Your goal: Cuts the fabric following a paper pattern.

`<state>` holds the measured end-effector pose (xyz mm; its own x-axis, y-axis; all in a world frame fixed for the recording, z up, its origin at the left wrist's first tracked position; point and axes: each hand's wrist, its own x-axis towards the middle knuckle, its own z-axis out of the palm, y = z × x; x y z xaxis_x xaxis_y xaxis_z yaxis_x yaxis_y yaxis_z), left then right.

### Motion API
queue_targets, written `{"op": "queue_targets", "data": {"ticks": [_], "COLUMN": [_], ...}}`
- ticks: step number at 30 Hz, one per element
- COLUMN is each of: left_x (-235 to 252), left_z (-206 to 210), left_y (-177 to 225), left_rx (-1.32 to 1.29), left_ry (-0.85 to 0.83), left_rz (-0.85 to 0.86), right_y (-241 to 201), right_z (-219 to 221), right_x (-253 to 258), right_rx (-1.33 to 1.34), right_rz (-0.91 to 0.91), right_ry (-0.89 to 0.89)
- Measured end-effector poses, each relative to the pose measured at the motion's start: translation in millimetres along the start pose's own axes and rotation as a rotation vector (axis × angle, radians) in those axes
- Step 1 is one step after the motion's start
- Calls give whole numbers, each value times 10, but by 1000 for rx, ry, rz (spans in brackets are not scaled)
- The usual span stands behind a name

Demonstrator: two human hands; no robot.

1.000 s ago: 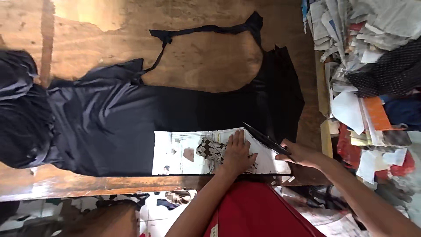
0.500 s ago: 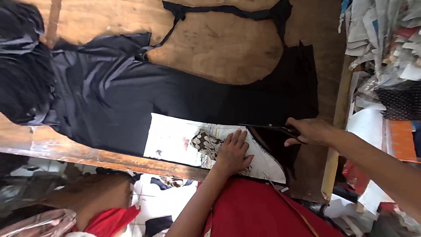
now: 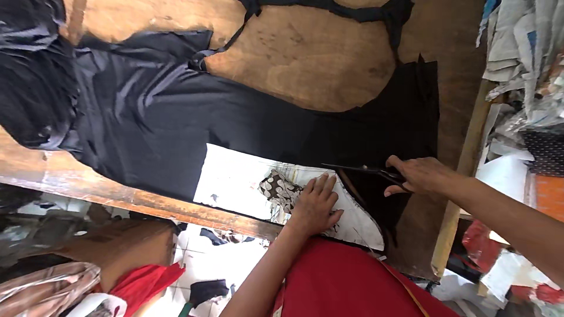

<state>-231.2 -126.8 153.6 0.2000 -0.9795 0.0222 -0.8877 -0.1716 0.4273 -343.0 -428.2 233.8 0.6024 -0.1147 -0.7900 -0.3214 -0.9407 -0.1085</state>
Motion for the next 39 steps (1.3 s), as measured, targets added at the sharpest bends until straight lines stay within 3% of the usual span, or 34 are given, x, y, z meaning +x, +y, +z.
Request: {"op": "queue_targets", "data": {"ticks": [17, 22, 29, 34, 39], "left_x": [4, -3, 4, -181, -528], "left_z": [-6, -1, -86, -228, -299], "left_y": [-2, 0, 7, -64, -241], "left_rx": [-3, -12, -77, -157, -205], "left_ry": [-15, 0, -44, 232, 618], "left_rz": [0, 2, -9, -119, -419], "right_y": [-130, -418, -484, -651, -772], "right_z": [-56, -123, -45, -229, -247], "right_x": [-15, 85, 150, 214, 296], "right_rx": [6, -4, -37, -58, -38], "right_rz": [73, 41, 36, 44, 18], "right_ry": [-80, 12, 52, -15, 17]}}
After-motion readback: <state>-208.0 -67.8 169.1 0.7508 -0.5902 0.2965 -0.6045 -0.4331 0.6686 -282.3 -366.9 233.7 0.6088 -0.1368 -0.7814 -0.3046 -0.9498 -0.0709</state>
